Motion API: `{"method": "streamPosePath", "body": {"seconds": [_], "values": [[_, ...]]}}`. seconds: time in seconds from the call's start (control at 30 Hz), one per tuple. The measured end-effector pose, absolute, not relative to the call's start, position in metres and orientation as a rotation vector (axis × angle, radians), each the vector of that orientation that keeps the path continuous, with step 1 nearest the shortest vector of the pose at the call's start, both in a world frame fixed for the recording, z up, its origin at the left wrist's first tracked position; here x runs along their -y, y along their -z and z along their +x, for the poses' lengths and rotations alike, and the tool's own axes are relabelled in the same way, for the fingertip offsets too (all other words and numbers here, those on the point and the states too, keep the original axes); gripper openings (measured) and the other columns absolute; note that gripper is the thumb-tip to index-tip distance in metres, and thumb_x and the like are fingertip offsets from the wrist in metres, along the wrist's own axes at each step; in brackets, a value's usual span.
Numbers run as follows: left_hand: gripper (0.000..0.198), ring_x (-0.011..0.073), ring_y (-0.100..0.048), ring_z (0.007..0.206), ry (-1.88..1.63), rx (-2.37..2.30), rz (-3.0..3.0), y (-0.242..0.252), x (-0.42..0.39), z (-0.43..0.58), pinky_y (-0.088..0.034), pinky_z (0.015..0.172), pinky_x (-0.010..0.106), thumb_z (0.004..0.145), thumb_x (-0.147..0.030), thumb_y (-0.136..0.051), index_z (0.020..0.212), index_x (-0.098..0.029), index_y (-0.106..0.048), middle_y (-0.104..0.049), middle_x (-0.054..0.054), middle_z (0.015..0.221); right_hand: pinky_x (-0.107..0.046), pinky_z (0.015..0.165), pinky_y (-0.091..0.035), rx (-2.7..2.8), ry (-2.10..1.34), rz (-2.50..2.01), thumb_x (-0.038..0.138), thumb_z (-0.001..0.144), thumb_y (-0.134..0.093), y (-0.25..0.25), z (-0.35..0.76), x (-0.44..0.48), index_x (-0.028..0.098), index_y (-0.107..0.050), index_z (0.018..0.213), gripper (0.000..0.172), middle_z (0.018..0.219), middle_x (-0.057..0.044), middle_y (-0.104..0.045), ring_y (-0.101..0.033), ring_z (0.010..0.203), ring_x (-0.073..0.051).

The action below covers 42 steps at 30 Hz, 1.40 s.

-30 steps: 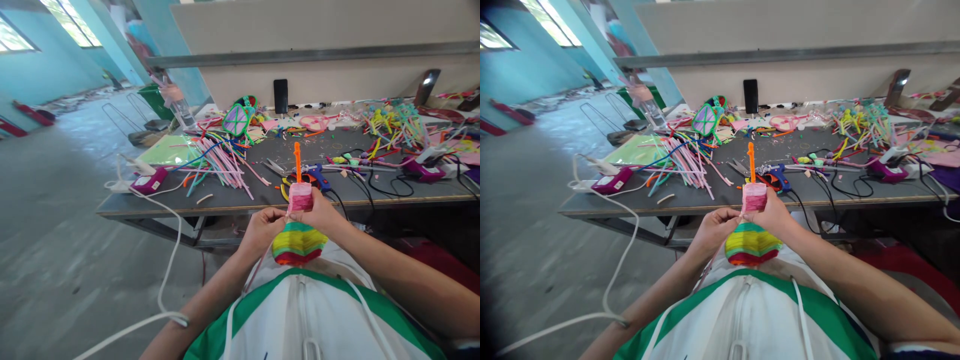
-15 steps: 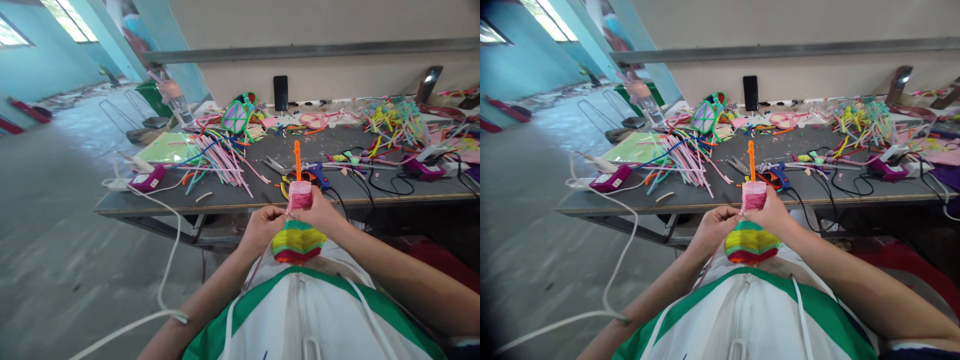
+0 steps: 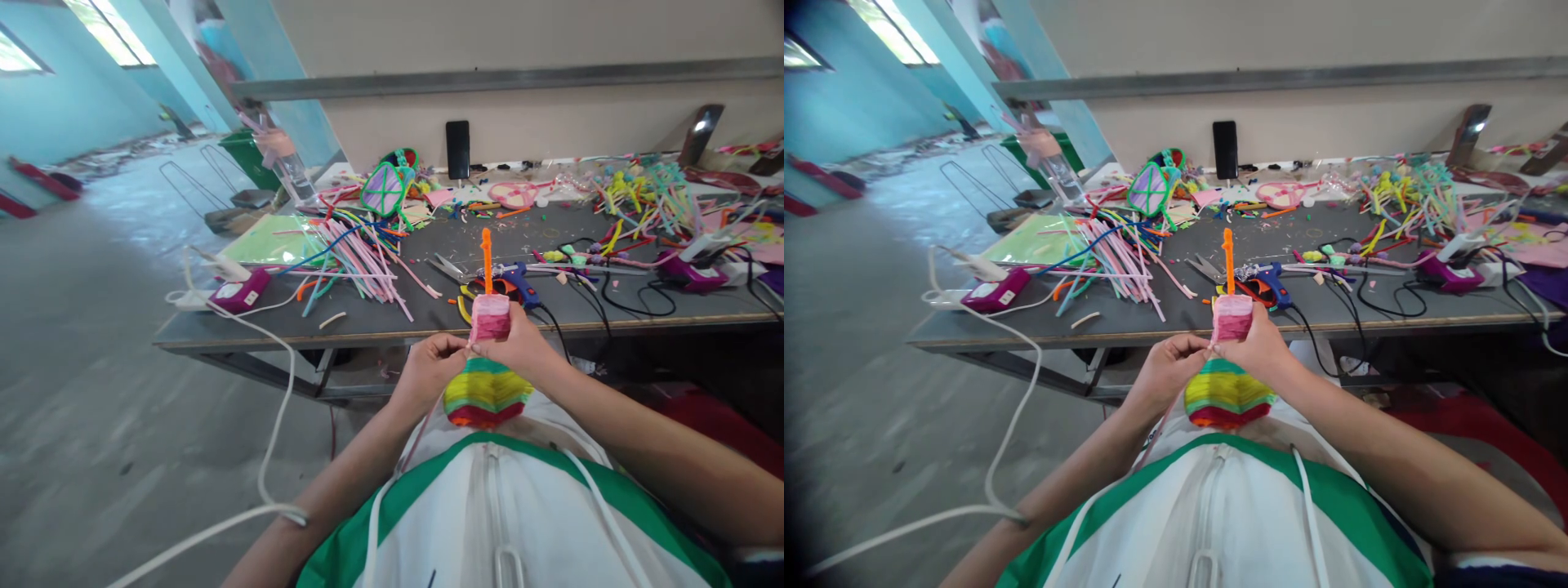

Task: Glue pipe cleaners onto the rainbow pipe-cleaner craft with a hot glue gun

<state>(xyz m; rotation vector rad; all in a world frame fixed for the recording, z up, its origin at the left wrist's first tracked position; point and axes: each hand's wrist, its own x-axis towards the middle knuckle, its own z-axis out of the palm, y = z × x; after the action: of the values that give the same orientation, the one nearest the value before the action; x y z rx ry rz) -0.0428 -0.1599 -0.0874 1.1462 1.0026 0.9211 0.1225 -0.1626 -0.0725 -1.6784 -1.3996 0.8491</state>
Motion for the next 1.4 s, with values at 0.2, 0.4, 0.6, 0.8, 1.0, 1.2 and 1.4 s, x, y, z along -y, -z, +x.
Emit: {"method": "streamPosePath", "body": {"seconds": [0.2,0.4,0.6,0.8,1.0,1.2,1.4], "values": [[0.022,0.0109,-0.058,0.056,-0.906,-0.995,1.114,0.087,0.159,-0.042,-0.046,0.056,0.022,0.064,-0.032,-0.076,0.078,-0.016,-0.071,-0.068,-0.001,0.066,-0.038,0.077,-0.050,1.410,-0.810,-1.716,0.033,0.058,-0.074,0.069,0.122,0.164,0.021,-0.047,0.117,0.066,0.103,-0.008,-0.066,-0.064,0.089,-0.024],[0.023,0.0110,-0.059,0.059,-0.873,-0.950,1.109,0.085,0.159,-0.043,-0.047,0.059,0.022,0.065,-0.029,-0.076,0.083,-0.016,-0.073,-0.069,-0.001,0.068,-0.038,0.077,-0.050,1.404,-0.832,-1.715,0.035,0.058,-0.074,0.069,0.124,0.165,0.020,-0.046,0.119,0.069,0.102,-0.008,-0.066,-0.064,0.089,-0.025],[0.028,0.0120,-0.060,0.062,-0.839,-0.916,1.125,0.086,0.160,-0.046,-0.048,0.062,0.022,0.067,-0.029,-0.076,0.091,-0.015,-0.074,-0.071,0.001,0.072,-0.039,0.080,-0.050,1.408,-0.818,-1.679,0.036,0.058,-0.076,0.080,0.128,0.162,0.021,-0.046,0.119,0.070,0.104,-0.007,-0.066,-0.064,0.092,-0.025],[0.031,0.0129,-0.062,0.063,-0.830,-0.913,1.120,0.087,0.160,-0.047,-0.049,0.062,0.023,0.065,-0.031,-0.077,0.092,-0.016,-0.074,-0.072,0.002,0.076,-0.040,0.079,-0.050,1.429,-0.813,-1.645,0.038,0.060,-0.075,0.088,0.130,0.161,0.022,-0.047,0.117,0.066,0.103,-0.007,-0.066,-0.065,0.092,-0.025],[0.034,0.0151,-0.064,0.063,-0.801,-0.876,1.120,0.079,0.155,-0.048,-0.051,0.064,0.026,0.063,-0.033,-0.078,0.091,-0.014,-0.074,-0.072,0.004,0.074,-0.039,0.081,-0.051,1.358,-0.949,-1.566,0.034,0.061,-0.075,0.077,0.130,0.164,0.021,-0.043,0.122,0.071,0.106,-0.008,-0.066,-0.065,0.094,-0.024],[0.031,0.0177,-0.065,0.069,-0.732,-0.831,1.140,0.068,0.144,-0.054,-0.052,0.068,0.029,0.064,-0.031,-0.078,0.089,-0.013,-0.074,-0.072,0.005,0.075,-0.047,0.099,-0.039,1.627,-0.179,-1.463,0.027,0.073,-0.065,0.028,0.148,0.176,0.020,-0.041,0.130,0.061,0.134,-0.015,-0.049,-0.048,0.122,-0.030],[0.028,0.0168,-0.066,0.072,-0.705,-0.765,1.246,0.060,0.145,-0.040,-0.050,0.068,0.027,0.067,-0.028,-0.075,0.088,-0.012,-0.068,-0.072,0.006,0.081,-0.041,0.096,-0.036,2.499,-0.087,-1.139,0.018,0.080,-0.055,-0.002,0.143,0.167,0.019,-0.065,0.089,0.014,0.096,-0.009,-0.069,-0.052,0.114,-0.027]]}}
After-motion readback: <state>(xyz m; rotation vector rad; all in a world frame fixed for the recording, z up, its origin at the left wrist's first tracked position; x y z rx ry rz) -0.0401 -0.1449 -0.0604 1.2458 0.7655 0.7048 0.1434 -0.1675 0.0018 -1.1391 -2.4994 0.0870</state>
